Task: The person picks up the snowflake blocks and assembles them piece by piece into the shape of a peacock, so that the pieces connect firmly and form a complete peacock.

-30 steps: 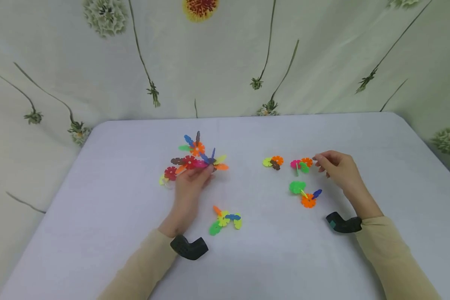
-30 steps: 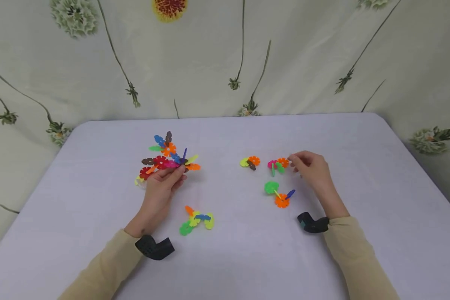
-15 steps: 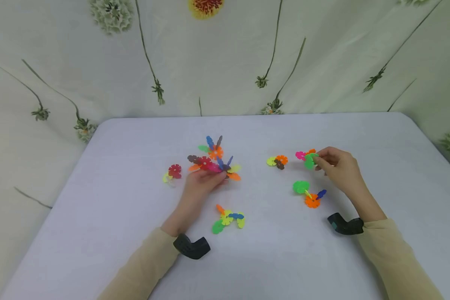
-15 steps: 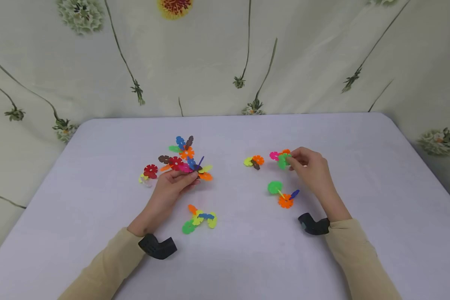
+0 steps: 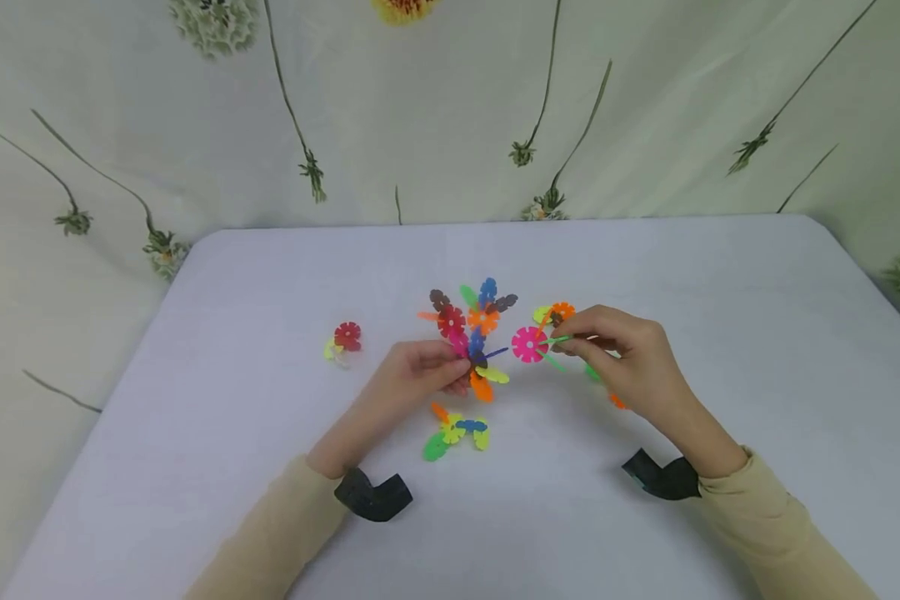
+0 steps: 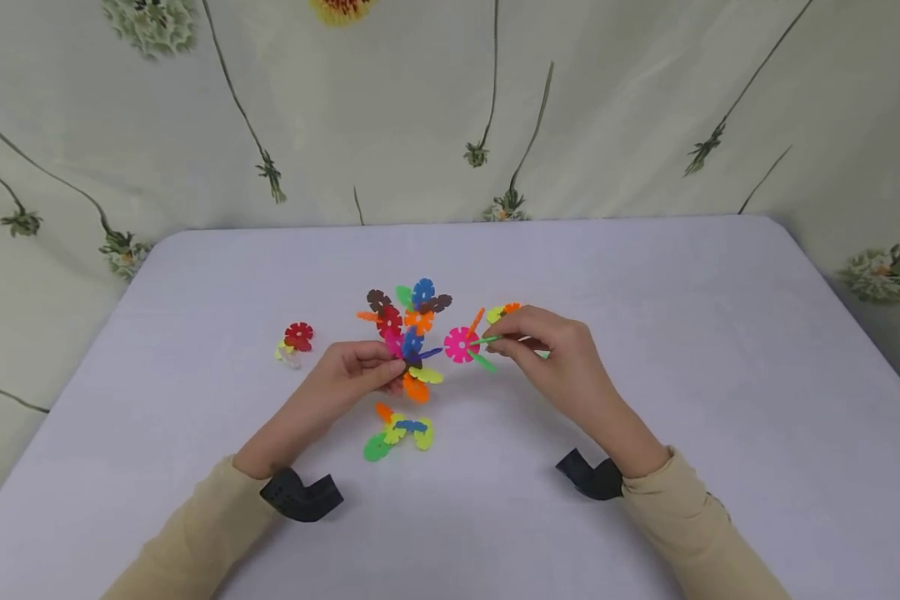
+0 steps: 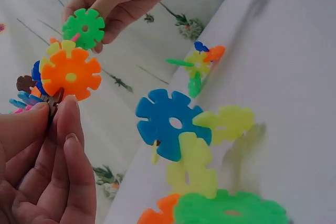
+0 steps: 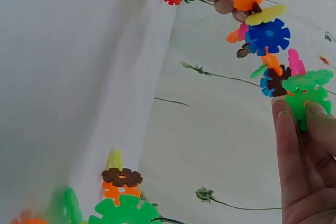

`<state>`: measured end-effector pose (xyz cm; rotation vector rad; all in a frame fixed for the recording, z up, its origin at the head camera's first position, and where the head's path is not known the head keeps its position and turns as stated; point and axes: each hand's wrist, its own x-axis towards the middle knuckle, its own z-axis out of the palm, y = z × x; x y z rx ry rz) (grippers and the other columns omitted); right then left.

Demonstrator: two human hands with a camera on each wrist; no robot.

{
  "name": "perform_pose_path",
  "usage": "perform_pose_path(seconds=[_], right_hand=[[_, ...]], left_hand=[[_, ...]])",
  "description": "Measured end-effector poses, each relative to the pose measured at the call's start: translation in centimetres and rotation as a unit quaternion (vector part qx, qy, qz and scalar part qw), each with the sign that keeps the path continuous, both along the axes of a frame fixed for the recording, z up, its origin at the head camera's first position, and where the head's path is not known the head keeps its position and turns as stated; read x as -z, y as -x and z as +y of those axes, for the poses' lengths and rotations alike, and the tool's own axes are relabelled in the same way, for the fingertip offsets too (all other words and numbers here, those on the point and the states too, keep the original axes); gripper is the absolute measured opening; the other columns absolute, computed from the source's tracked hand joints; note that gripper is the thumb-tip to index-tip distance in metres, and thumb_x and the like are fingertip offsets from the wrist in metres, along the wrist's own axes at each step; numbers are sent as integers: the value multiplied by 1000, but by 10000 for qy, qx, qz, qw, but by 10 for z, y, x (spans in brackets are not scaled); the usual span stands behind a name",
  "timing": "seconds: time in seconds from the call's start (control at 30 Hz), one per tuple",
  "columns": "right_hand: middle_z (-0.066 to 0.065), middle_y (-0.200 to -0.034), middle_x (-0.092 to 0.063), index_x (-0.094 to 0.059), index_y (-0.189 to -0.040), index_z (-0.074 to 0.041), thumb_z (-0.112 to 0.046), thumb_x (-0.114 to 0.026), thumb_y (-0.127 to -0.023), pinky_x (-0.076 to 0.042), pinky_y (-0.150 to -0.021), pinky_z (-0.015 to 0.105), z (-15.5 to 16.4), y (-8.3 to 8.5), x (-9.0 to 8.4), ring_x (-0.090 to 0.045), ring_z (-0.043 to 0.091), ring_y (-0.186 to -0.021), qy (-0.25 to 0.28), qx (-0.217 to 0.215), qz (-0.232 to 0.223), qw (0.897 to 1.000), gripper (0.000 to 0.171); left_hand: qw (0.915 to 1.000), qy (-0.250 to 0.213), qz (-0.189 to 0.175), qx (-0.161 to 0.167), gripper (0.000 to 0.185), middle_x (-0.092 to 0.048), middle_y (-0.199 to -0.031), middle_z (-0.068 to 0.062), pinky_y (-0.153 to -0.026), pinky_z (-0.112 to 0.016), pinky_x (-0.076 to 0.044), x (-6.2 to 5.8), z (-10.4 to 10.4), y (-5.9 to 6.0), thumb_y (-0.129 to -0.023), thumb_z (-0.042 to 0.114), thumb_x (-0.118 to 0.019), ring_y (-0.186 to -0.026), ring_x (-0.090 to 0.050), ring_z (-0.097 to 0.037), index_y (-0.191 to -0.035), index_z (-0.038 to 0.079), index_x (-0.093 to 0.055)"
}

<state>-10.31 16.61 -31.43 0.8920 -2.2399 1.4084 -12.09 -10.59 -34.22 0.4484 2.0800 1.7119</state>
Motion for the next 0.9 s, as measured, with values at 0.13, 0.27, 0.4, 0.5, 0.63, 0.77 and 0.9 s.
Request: perform_pose_path(seconds=[0.13,0.27,0.4,0.5,0.63,0.77,0.9], right_hand=[[1,-85,-67,-69,-92,-5,17,-71,-71,-53,-67,23,-1,1,0,-63,13,-75,43,38,-33,10000,30],[-1,-86,-67,-70,-93,-5,14,-71,-74,-53,-66,25,-1,1,1,-63,13,-74,-18,10,-203,9998,27],[-4,-85,-66,-70,-92,-6,12,-73,-72,-54,-65,26,-2,0,5,-63,12,-74,-180,75,-231,9995,27],[-5,-85,-66,-70,-92,-7,11,-74,-72,-54,-65,26,-4,0,7,-63,10,-74,-335,133,-238,9991,27],[-6,-85,-66,-70,-89,-7,11,-75,-70,-53,-65,24,-7,-1,10,-62,10,-75,-402,170,-235,9988,26],[-5,-84,-66,-70,-88,-7,13,-75,-69,-52,-65,22,-9,-1,12,-61,9,-74,-496,163,-144,9985,28],[-5,-83,-66,-70,-87,-7,14,-75,-69,-52,-65,21,-10,-3,12,-61,8,-72,-577,93,-66,9983,28]], left_hand=[[9995,49,-287,89,29,-68,-92,-11,-81,-38,-51,-6,-3,0,-90,19,-64,-88,-66,-29,-111,-1,-62],[9988,153,-449,95,29,-67,-92,-13,-80,-39,-51,-7,-4,1,-90,21,-65,-86,-65,-30,-110,0,-64],[9990,297,-300,170,26,-68,-88,-12,-76,-35,-52,-6,-4,2,-90,19,-65,-82,-65,-29,-108,1,-66],[9991,261,-155,289,24,-68,-87,-10,-74,-33,-53,-4,-3,3,-90,15,-65,-81,-65,-29,-107,-2,-65],[9988,207,-115,424,24,-69,-86,-11,-72,-31,-53,-3,-2,2,-90,12,-64,-79,-66,-27,-106,-5,-65],[9983,269,-190,484,23,-69,-85,-10,-72,-27,-52,-4,0,1,-90,13,-64,-76,-66,-24,-104,-5,-65],[9979,363,-239,482,22,-68,-85,-10,-71,-26,-52,-5,1,0,-90,12,-64,-75,-66,-22,-103,-5,-65]])
